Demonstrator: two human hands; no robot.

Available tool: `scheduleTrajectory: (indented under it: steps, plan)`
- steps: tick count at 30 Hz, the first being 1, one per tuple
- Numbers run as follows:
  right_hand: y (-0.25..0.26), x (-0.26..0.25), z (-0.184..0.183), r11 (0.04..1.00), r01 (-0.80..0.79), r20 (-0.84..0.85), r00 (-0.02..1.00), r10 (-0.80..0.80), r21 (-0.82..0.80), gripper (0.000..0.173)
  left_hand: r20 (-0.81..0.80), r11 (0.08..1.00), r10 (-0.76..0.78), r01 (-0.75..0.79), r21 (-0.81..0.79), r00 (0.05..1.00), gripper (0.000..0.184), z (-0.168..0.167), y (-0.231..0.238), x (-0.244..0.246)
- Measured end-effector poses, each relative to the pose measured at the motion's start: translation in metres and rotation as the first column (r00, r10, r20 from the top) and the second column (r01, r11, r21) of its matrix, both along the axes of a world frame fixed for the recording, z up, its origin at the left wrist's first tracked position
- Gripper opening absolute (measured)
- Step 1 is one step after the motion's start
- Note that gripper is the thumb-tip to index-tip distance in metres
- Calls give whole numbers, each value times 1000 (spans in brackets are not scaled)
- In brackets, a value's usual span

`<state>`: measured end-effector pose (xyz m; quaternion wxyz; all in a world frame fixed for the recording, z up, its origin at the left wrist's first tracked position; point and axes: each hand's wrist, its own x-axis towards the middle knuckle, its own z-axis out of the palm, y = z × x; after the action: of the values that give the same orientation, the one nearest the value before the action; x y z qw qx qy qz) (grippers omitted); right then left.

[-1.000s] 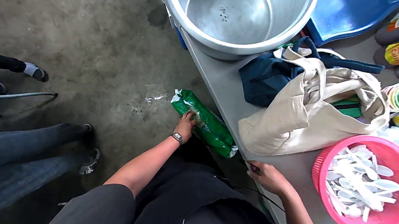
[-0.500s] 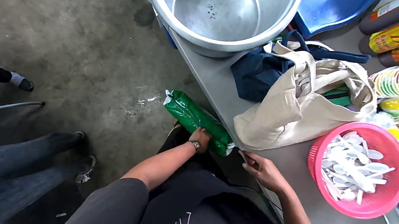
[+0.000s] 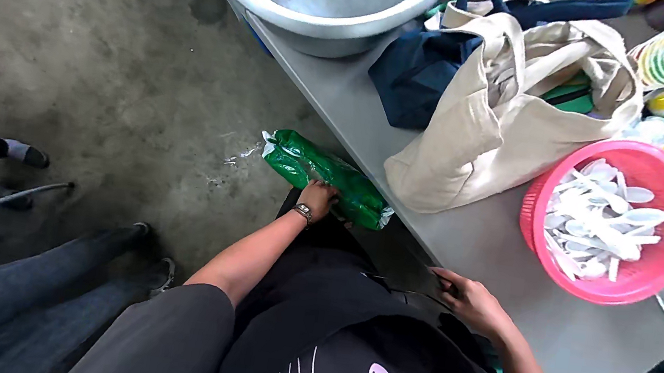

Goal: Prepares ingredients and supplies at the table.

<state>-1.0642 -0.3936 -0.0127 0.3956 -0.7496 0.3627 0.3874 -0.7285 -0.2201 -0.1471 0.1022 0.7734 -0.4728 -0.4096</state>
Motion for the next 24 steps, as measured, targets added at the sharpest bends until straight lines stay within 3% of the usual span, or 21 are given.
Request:
scheduleTrajectory:
  steps: [7,15,18,21,24]
  plan:
    - [32,-8,-24,990,-26,-70,997,16,-141,54,44,972,102,-109,209,994,32,-12,-23,4]
    - [57,-24,-43,994,10,-112,993,-23,-113,55,40,964,82,-89,251,996,35,-11,-27,6]
    - [70,-31,-62,989,149,0,989,-149,-7,52,23,963,80,-83,257,997,36,-8,-27,8]
    - [84,-39,-78,928,354,184,911,-370,115,46,17,963,76,-78,259,997,35,-7,-29,9]
    - [90,-41,-78,806,529,136,807,-575,265,36,8,965,70,-70,254,997,36,-6,-29,10]
